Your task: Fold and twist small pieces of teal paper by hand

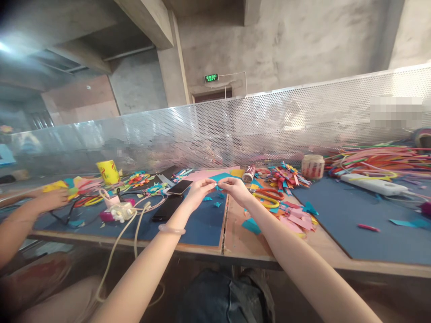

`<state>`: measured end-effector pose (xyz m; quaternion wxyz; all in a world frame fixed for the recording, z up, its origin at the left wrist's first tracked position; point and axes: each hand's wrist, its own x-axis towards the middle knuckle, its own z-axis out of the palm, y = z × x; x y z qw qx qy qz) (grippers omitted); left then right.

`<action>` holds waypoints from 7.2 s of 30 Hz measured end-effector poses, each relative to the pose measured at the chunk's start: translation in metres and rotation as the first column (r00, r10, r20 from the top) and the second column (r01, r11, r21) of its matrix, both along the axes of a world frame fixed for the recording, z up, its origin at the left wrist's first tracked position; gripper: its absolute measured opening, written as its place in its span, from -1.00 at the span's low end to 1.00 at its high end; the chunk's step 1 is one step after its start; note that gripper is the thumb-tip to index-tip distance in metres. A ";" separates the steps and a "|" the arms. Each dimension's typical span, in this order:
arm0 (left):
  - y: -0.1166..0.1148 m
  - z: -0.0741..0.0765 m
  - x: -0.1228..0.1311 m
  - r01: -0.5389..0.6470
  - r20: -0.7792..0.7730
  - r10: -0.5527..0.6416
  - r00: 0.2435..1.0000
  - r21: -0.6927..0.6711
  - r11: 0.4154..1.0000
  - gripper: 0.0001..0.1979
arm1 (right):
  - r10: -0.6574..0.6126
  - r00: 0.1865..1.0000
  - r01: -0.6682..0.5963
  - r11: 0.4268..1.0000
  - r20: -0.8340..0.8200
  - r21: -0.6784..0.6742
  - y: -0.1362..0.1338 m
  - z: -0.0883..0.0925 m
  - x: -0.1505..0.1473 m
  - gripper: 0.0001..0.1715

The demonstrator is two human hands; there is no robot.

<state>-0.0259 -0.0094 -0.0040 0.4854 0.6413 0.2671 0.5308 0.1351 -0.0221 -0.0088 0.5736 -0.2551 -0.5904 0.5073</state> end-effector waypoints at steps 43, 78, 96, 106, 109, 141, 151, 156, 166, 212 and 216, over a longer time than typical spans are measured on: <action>-0.002 0.000 0.005 -0.038 -0.119 0.051 0.992 0.108 0.993 -0.71 | -0.239 0.954 0.210 0.963 0.181 0.169 0.005 -0.005 -0.002 -0.65; 0.002 -0.005 0.006 -0.191 -0.159 0.240 0.958 0.274 0.943 -0.67 | -0.783 0.568 0.294 0.481 0.253 0.826 0.011 -0.005 -0.001 -0.80; 0.004 -0.006 0.007 -0.123 -0.100 0.146 0.984 0.211 0.970 -0.76 | -0.778 0.576 0.323 0.496 0.248 0.806 0.006 0.000 -0.001 -0.81; 0.004 -0.005 0.006 -0.119 -0.088 0.142 0.986 0.224 0.967 -0.78 | -0.697 0.667 0.376 0.620 0.263 0.688 0.002 0.002 -0.003 -0.81; 0.004 -0.004 0.006 -0.133 -0.097 0.158 0.983 0.224 0.965 -0.78 | -0.660 0.705 0.384 0.664 0.261 0.642 0.002 0.003 -0.004 -0.81; 0.001 -0.003 0.005 -0.136 -0.267 0.208 0.941 0.265 0.955 -0.76 | -0.369 0.865 0.268 0.913 0.341 0.307 0.001 0.004 0.005 -0.70; 0.002 -0.001 0.001 -0.140 -0.127 0.137 0.982 -0.012 0.990 -0.79 | -0.578 0.728 0.348 0.774 0.368 0.529 0.004 -0.001 0.003 -0.77; 0.003 -0.003 0.000 -0.042 0.009 0.042 0.999 -0.051 0.998 -0.78 | -0.783 0.544 0.302 0.519 0.303 0.799 0.002 -0.002 -0.001 -0.89; -0.002 0.000 0.003 0.038 0.018 -0.037 0.999 -0.033 0.999 -0.78 | -0.855 0.435 0.185 0.393 0.283 0.901 -0.005 0.002 -0.004 -0.87; 0.004 -0.003 0.001 -0.117 -0.085 0.119 0.989 0.037 0.993 -0.72 | -0.609 0.693 0.380 0.764 0.386 0.522 -0.003 0.006 -0.006 -0.85; 0.003 -0.001 0.001 -0.113 -0.106 0.115 0.988 0.023 0.993 -0.72 | -0.580 0.710 0.374 0.792 0.401 0.483 -0.002 0.007 -0.004 -0.85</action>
